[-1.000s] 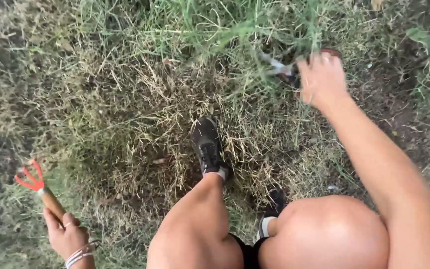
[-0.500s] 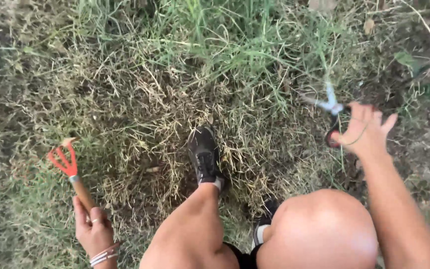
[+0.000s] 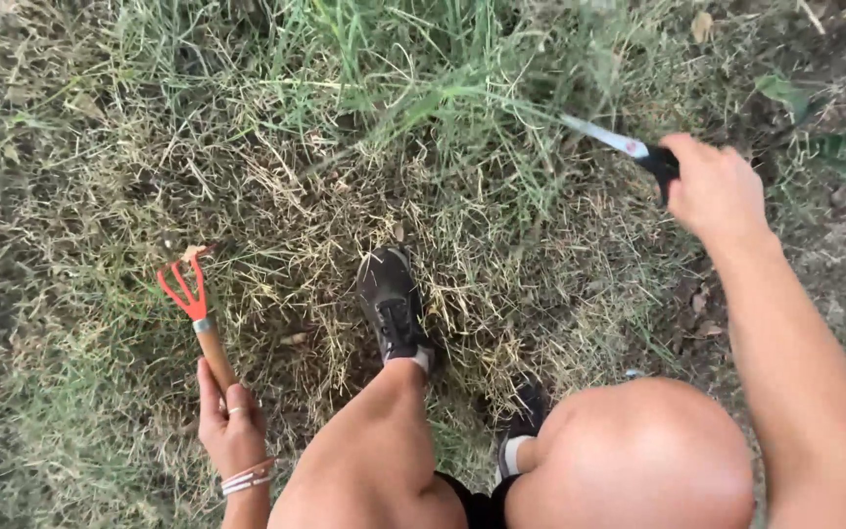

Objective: Using a hand rake and garden shears to clear dry grass and weeds from a patch of soil.

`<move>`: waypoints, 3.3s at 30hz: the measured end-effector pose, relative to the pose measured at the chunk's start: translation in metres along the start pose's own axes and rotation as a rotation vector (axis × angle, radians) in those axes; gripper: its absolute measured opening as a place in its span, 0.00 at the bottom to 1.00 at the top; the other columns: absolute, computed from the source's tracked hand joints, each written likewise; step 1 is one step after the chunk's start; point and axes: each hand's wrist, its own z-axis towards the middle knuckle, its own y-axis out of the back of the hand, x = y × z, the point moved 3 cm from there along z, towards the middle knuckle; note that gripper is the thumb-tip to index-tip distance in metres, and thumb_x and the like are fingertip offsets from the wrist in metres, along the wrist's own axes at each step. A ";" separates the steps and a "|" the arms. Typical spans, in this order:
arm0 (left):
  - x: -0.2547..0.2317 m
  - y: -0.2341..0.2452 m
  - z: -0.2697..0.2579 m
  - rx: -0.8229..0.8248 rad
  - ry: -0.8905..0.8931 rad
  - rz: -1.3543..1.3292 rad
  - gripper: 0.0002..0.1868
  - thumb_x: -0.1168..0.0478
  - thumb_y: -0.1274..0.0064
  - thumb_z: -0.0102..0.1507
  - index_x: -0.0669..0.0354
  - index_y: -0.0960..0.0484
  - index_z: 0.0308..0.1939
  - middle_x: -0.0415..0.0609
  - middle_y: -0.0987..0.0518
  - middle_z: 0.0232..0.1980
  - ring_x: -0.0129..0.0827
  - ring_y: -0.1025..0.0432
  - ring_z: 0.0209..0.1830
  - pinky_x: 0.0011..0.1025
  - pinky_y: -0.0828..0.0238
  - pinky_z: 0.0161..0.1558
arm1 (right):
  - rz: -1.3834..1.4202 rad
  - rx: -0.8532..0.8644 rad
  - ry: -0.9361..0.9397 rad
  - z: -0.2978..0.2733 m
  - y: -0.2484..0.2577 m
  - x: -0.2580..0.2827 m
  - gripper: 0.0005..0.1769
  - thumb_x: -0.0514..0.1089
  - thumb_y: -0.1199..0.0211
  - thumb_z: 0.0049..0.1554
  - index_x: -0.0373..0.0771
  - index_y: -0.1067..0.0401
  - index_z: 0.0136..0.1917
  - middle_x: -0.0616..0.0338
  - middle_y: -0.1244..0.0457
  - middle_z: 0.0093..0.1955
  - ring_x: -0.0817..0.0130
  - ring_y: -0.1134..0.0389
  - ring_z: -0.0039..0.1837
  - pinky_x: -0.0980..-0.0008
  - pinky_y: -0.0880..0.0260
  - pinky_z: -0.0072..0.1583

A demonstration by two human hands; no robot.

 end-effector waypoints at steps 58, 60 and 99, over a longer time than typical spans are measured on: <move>-0.142 -0.199 -0.033 0.850 -0.999 0.631 0.31 0.54 0.54 0.61 0.33 0.45 0.67 0.50 0.23 0.48 0.49 0.27 0.47 0.46 0.31 0.48 | -0.168 -0.152 0.853 -0.020 -0.127 0.196 0.06 0.45 0.49 0.51 0.50 0.31 0.41 0.65 0.35 0.41 0.66 0.34 0.48 0.57 0.42 0.51; -0.166 -0.256 -0.043 0.659 -1.218 0.924 0.17 0.44 0.61 0.62 0.26 0.35 0.55 0.42 0.26 0.37 0.48 0.25 0.29 0.44 0.27 0.30 | -0.193 0.157 0.758 -0.051 -0.089 0.184 0.31 0.55 0.41 0.39 0.47 0.34 0.57 0.55 0.40 0.55 0.55 0.36 0.53 0.53 0.44 0.53; -0.083 -0.027 0.071 -0.287 0.267 -0.704 0.24 0.57 0.69 0.68 0.42 0.42 0.70 0.33 0.35 0.20 0.13 0.44 0.12 0.10 0.45 0.13 | -0.420 -0.122 0.253 0.094 0.010 0.092 0.51 0.63 0.35 0.37 0.38 0.44 0.68 0.47 0.40 0.58 0.55 0.40 0.60 0.57 0.43 0.64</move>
